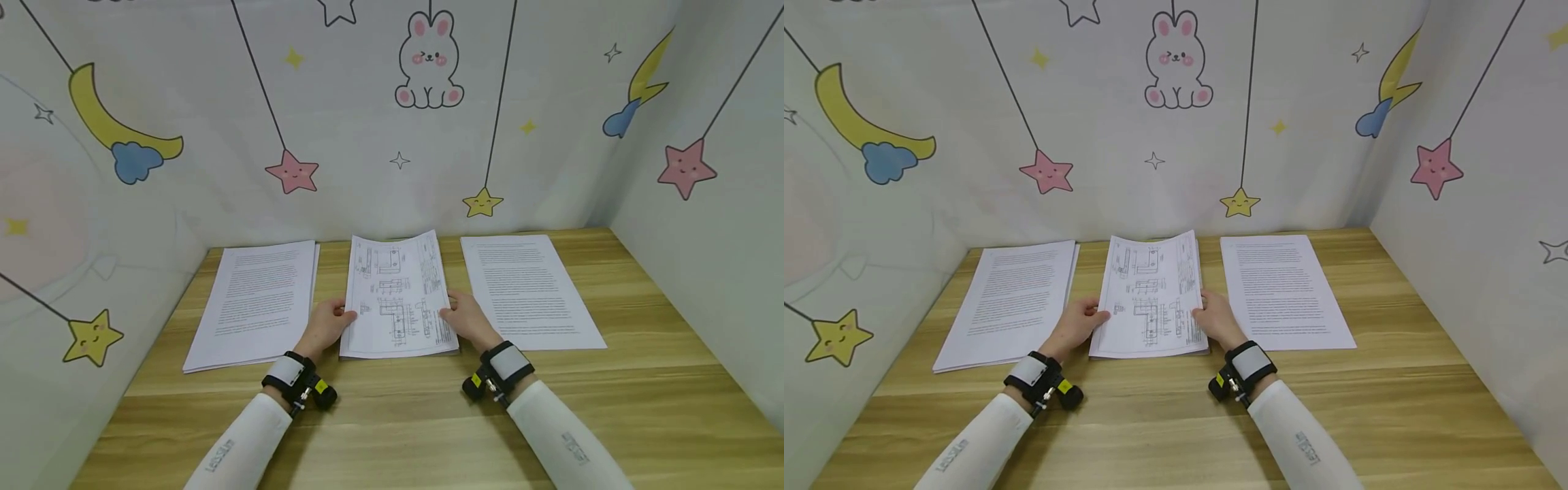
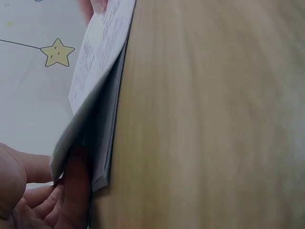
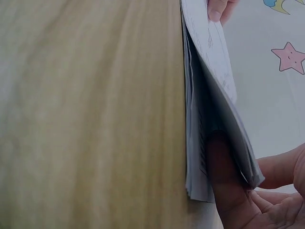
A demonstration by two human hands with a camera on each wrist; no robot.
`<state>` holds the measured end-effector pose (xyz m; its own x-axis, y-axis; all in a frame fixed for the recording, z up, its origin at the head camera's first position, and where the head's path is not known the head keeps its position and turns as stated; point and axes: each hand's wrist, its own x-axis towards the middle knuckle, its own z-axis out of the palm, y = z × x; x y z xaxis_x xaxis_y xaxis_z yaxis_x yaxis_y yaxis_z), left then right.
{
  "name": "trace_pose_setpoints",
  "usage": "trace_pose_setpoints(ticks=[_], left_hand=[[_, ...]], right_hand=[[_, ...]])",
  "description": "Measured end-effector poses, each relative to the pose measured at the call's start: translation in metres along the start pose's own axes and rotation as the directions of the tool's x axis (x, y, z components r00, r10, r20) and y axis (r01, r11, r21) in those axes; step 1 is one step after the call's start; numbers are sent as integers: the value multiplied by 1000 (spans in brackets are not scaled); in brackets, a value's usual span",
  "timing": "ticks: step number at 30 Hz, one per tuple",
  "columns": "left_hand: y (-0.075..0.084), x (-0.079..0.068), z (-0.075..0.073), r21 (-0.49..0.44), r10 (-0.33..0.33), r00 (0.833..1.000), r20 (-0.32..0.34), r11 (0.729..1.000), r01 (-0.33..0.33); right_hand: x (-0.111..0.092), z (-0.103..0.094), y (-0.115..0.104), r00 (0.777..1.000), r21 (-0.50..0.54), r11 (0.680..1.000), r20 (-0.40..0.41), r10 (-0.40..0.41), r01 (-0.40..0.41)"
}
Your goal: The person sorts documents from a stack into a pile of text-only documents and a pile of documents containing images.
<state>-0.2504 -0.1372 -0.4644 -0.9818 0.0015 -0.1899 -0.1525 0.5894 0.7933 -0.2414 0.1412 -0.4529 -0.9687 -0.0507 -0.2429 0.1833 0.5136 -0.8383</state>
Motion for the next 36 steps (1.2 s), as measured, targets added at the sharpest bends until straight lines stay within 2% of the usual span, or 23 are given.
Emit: trace_pose_setpoints(ticks=[6, 12, 17, 21, 26, 30, 36], left_hand=[[5, -3, -2, 59, -27, 1000, -2, 998, 27], [9, -6, -1, 101, -53, 998, -33, 993, 56], [8, -8, -3, 145, -43, 997, -69, 988, 52], [5, -8, -8, 120, -33, 998, -61, 992, 40], [0, -8, -14, 44, -54, 998, -29, 997, 56], [-2, -9, -19, 11, -62, 998, -20, 998, 62], [-4, -13, -23, 8, -61, 998, -28, 998, 61]], right_hand=[[-1, -1, -2, 1000, -33, 999, 3, 6, -6], [-1, -2, -2, 1000, -38, 999, 4, 10, -10], [-2, -5, -1, 1000, -82, 997, -23, -1, 0], [-4, -8, -1, 997, -177, 984, -58, -49, 38], [-8, -9, -2, 987, -286, 954, -99, -127, 94], [-11, -10, -4, 980, -324, 941, -128, -151, 102], [-10, -9, -8, 971, -339, 936, -176, -161, 94]])
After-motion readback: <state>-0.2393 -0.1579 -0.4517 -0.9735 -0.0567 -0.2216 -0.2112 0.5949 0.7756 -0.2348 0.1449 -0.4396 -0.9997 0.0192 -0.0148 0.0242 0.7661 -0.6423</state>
